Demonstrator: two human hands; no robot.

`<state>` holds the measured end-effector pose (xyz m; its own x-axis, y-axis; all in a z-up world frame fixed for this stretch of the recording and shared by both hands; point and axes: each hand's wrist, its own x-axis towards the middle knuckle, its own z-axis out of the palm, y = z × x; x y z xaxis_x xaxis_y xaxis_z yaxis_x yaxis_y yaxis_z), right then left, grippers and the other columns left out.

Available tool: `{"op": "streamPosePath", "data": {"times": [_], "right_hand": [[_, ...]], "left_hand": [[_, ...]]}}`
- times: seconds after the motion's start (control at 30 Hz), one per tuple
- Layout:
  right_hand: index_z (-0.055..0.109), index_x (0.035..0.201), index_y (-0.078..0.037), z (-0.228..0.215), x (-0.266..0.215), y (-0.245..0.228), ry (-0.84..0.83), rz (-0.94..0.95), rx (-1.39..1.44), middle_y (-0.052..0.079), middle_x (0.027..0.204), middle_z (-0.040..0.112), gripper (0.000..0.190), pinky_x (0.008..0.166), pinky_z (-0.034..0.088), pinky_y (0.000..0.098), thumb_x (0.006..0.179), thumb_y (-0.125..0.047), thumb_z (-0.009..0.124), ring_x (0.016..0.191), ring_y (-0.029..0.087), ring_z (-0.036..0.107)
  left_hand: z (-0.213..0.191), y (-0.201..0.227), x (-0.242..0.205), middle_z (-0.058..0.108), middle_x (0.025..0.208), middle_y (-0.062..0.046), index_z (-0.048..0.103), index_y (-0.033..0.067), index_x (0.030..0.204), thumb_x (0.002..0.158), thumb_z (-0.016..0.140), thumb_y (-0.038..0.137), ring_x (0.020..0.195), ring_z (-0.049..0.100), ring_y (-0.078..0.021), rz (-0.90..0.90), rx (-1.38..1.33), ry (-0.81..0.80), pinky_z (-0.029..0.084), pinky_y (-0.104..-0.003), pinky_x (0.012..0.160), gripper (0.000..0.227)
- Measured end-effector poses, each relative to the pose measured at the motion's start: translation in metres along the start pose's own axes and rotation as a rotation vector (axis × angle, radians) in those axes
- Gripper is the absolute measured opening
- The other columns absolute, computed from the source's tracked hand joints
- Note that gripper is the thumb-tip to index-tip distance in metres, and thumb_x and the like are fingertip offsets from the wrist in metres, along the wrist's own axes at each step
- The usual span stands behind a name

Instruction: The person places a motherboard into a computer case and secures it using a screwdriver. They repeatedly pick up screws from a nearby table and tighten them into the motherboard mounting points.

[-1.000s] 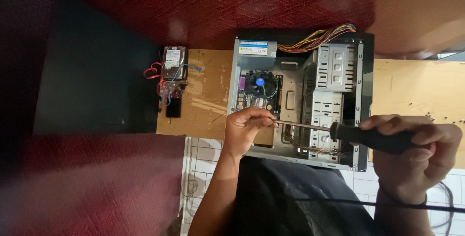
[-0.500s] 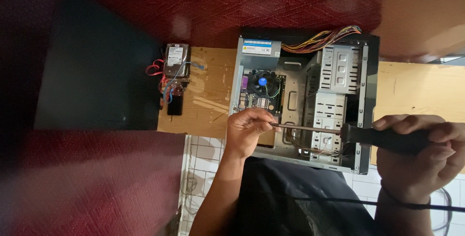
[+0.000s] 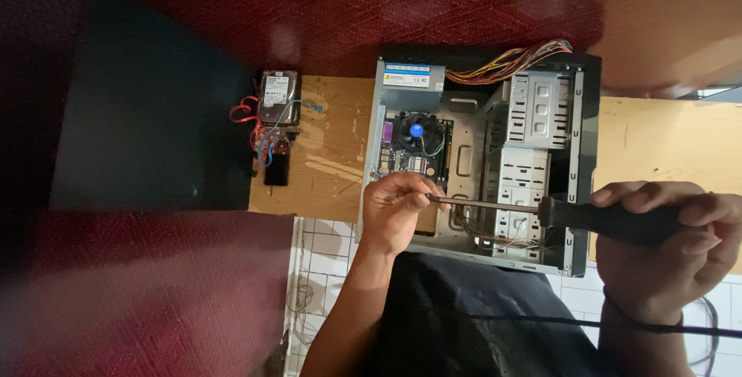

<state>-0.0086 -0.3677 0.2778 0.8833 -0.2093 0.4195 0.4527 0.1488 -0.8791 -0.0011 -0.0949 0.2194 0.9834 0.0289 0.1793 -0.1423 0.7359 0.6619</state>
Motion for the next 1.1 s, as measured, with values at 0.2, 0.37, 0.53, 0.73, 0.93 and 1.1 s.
{"op": "streamPosePath", "data": {"times": [0.2,0.37,0.53,0.73,0.93,1.1], "right_hand": [[0.036,0.121,-0.019,0.004,0.002,0.000,0.023,-0.015,-0.001,0.012,0.107,0.053,0.034,0.093,0.062,0.0505,0.118,-0.050,0.050,0.093,0.038,0.063],[0.034,0.122,-0.019,0.002,-0.001,0.002,0.010,-0.059,-0.039,0.015,0.108,0.051,0.030,0.092,0.061,0.0517,0.119,-0.046,0.047,0.092,0.040,0.062],[0.029,0.118,-0.018,0.008,-0.002,-0.002,-0.017,-0.123,-0.084,0.017,0.103,0.049,0.038,0.092,0.061,0.0534,0.116,-0.051,0.047,0.089,0.042,0.063],[0.040,0.126,-0.016,0.014,0.003,-0.007,-0.189,-0.059,-0.033,0.020,0.122,0.061,0.039,0.113,0.061,0.0501,0.110,-0.049,0.055,0.115,0.037,0.069],[0.044,0.120,-0.012,0.037,0.009,-0.010,-0.126,0.317,-0.013,0.026,0.121,0.063,0.036,0.052,0.059,0.0309,0.103,-0.039,0.061,0.056,0.025,0.063],[0.050,0.119,-0.013,0.033,0.000,0.026,-0.101,0.450,0.205,0.023,0.123,0.063,0.017,0.059,0.063,0.0350,0.110,-0.026,0.057,0.066,0.029,0.065]], "left_hand": [[0.001,0.000,0.001,0.072,0.098,-0.017,0.072,0.0041,0.102,0.094,0.079,0.010,0.089,0.071,-0.0337,0.019,-0.034,0.002,0.066,-0.050,0.076,0.012],[0.001,-0.004,-0.002,0.072,0.097,-0.016,0.073,0.0072,0.101,0.092,0.081,0.014,0.089,0.071,-0.0344,0.004,-0.028,0.044,0.064,-0.047,0.074,0.014],[-0.007,-0.016,-0.007,0.073,0.099,-0.018,0.073,0.0028,0.100,0.088,0.081,0.007,0.092,0.073,-0.0319,0.043,0.035,0.161,0.062,-0.041,0.076,0.015],[0.001,0.003,0.001,0.074,0.096,-0.017,0.072,-0.0014,0.106,0.098,0.072,0.002,0.079,0.075,-0.0287,0.153,0.223,0.103,0.070,-0.045,0.077,0.009],[0.001,0.035,0.001,0.074,0.094,-0.023,0.069,-0.0080,0.109,0.097,0.070,0.001,0.083,0.078,-0.0345,0.165,0.478,0.092,0.071,-0.042,0.080,0.015],[-0.004,0.037,-0.004,0.075,0.088,-0.021,0.069,-0.0090,0.109,0.097,0.070,0.006,0.081,0.079,-0.0315,0.127,0.624,0.173,0.070,-0.038,0.080,0.019]]}}
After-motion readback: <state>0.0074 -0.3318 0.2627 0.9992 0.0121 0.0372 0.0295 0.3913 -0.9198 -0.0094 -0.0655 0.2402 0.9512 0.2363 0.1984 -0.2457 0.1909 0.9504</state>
